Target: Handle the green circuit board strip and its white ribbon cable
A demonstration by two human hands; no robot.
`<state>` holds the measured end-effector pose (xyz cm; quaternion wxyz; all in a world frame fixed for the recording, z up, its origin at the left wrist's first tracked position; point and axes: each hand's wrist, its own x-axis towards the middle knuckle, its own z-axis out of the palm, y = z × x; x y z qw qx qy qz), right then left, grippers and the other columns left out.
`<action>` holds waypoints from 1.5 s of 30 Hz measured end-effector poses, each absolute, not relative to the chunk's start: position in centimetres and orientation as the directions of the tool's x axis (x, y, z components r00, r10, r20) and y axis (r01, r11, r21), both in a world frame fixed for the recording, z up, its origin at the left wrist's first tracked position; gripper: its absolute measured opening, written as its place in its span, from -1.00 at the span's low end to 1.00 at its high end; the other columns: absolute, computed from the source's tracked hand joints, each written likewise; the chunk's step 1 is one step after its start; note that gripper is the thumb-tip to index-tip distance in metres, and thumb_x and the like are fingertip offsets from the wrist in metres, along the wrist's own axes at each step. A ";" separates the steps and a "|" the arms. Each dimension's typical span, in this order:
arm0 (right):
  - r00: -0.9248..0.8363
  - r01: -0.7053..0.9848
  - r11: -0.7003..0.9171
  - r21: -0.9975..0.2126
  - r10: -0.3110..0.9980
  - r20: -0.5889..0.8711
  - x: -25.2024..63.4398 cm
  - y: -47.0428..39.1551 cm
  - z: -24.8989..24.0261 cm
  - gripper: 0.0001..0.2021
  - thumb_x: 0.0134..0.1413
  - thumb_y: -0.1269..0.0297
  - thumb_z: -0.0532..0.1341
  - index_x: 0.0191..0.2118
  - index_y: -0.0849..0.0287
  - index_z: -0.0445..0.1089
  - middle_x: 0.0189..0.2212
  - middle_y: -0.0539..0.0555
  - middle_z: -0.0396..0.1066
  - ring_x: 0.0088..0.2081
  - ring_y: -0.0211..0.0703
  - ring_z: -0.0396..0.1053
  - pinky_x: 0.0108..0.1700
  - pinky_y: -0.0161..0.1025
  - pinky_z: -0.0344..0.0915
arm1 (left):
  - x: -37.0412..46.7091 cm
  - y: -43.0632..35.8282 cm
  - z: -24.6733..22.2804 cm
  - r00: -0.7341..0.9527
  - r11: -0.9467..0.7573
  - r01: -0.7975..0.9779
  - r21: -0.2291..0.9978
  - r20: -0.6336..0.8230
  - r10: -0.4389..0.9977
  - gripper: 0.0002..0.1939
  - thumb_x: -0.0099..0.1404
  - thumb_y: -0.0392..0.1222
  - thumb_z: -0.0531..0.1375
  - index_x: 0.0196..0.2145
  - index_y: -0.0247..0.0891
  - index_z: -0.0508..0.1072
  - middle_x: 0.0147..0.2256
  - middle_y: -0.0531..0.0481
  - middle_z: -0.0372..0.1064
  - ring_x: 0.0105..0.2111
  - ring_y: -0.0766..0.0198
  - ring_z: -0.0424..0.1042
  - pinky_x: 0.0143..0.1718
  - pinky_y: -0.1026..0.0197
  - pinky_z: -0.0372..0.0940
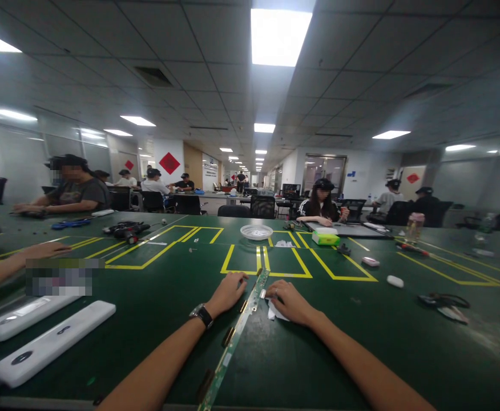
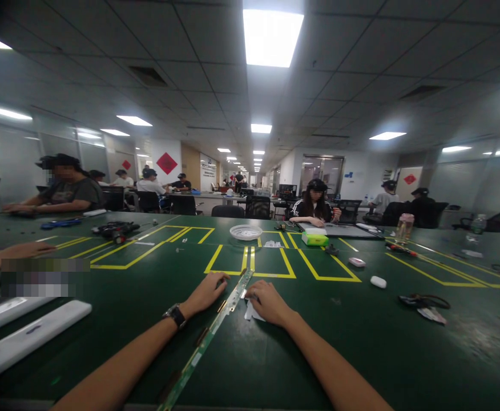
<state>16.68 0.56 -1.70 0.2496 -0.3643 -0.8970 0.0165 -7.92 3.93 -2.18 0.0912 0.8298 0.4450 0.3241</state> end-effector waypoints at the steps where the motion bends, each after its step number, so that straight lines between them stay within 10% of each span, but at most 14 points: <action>1: -0.616 0.641 0.740 -0.206 0.655 0.437 16.6 0.5 -1.7 -0.75 0.13 0.44 0.12 -0.13 0.09 0.45 -0.15 0.07 0.44 -0.05 -0.09 0.29 -0.01 -0.16 0.15 | -7.9 3.9 -2.2 0.390 -0.586 0.682 0.439 0.460 0.798 -0.72 0.31 -0.20 0.01 -0.11 -0.28 0.43 -0.19 -0.11 0.41 -0.13 0.13 0.31 -0.03 0.12 0.17; 24: -0.567 0.674 0.701 -0.233 0.693 0.445 16.7 1.0 -1.9 -0.75 0.11 0.47 0.11 -0.15 0.13 0.47 -0.17 0.10 0.45 -0.06 -0.08 0.32 0.01 -0.16 0.18 | -7.4 3.4 -2.0 0.357 -0.541 0.704 0.460 0.430 0.829 -0.69 0.34 -0.10 0.01 -0.09 -0.28 0.41 -0.22 -0.11 0.41 -0.14 0.11 0.32 -0.07 0.15 0.17; 35: -0.648 0.608 0.757 -0.241 0.648 0.399 15.3 -0.5 -0.9 -0.82 0.17 0.39 0.11 -0.17 0.14 0.43 -0.18 0.09 0.43 -0.08 -0.10 0.30 0.01 -0.19 0.17 | -5.7 1.5 -2.6 0.434 -0.518 0.827 0.218 0.338 0.835 -0.51 0.26 0.09 0.11 0.09 -0.14 0.28 -0.08 -0.18 0.26 -0.05 -0.02 0.25 -0.09 0.06 0.17; 45: -0.493 0.810 0.557 -0.186 0.817 0.300 15.6 -0.3 -1.4 -0.59 0.12 0.08 0.16 0.03 0.18 0.32 0.00 0.21 0.31 0.04 0.08 0.20 0.03 -0.07 0.12 | -5.2 1.9 -2.3 0.371 -0.432 0.767 0.475 0.220 0.902 -0.35 0.16 -0.15 0.22 0.18 -0.31 0.17 -0.13 -0.20 0.39 -0.12 0.04 0.38 -0.10 0.17 0.19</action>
